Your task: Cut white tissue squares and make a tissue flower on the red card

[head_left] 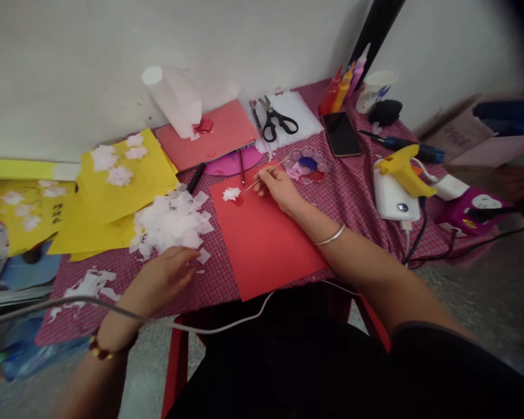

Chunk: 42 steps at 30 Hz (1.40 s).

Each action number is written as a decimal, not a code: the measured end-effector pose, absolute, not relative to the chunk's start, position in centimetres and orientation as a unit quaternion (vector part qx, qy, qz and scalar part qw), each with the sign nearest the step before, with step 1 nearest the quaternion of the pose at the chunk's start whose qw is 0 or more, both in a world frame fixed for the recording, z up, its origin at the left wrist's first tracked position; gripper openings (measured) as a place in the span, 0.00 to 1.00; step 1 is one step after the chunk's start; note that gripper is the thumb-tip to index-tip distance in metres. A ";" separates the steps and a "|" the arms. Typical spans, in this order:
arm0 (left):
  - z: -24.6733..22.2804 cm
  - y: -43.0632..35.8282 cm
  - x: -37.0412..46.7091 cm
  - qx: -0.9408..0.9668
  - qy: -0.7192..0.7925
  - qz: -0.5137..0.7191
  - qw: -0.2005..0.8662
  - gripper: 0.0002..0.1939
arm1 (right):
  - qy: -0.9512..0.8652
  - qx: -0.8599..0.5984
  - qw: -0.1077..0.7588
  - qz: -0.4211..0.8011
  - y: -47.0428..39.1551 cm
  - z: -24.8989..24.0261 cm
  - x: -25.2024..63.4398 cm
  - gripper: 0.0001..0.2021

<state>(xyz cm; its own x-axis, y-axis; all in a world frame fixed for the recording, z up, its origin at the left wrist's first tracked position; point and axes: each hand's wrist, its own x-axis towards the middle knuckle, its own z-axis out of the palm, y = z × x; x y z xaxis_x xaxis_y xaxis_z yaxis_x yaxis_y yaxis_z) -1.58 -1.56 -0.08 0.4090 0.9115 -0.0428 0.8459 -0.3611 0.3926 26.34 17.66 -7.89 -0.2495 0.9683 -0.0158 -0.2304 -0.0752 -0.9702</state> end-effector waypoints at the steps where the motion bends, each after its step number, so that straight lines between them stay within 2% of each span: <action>1: -0.9 -2.1 -1.8 0.835 0.524 0.065 0.152 0.16 | -0.484 -0.382 0.479 0.625 17.6 -7.9 26.3 0.14; 5: -3.1 -2.9 -1.2 0.838 0.542 0.027 0.059 0.16 | -0.483 -0.387 0.478 0.624 17.5 -7.9 26.2 0.14; 9: -4.7 -2.6 -0.2 0.820 0.569 0.058 0.007 0.12 | -0.477 -0.388 0.479 0.626 17.4 -7.7 26.2 0.14; 12: -5.2 -2.5 -0.4 0.808 0.580 0.102 0.005 0.10 | -0.473 -0.386 0.482 0.628 17.3 -7.6 26.2 0.13; 16: -2.9 -1.8 -0.6 0.714 0.640 0.272 0.085 0.04 | -0.463 -0.385 0.483 0.635 17.3 -7.4 26.2 0.13; 19: -0.1 0.5 0.7 0.581 0.676 0.399 0.216 0.02 | -0.450 -0.372 0.499 0.640 17.2 -7.0 26.2 0.12; 22: 1.1 4.1 3.2 0.493 0.637 0.488 0.337 0.05 | -0.441 -0.345 0.522 0.643 16.7 -6.3 26.3 0.12; 27: -1.3 9.3 6.9 0.389 0.564 0.547 0.482 0.12 | -0.464 -0.295 0.529 0.646 15.5 -5.1 26.4 0.16; 34: -3.9 9.7 7.8 0.392 0.568 0.544 0.477 0.12 | -0.541 -0.231 0.488 0.645 14.3 -4.9 25.7 0.15; 42: -4.3 9.4 8.2 0.446 0.563 0.531 0.449 0.09 | -0.552 -0.263 0.469 0.637 14.1 -5.1 25.1 0.10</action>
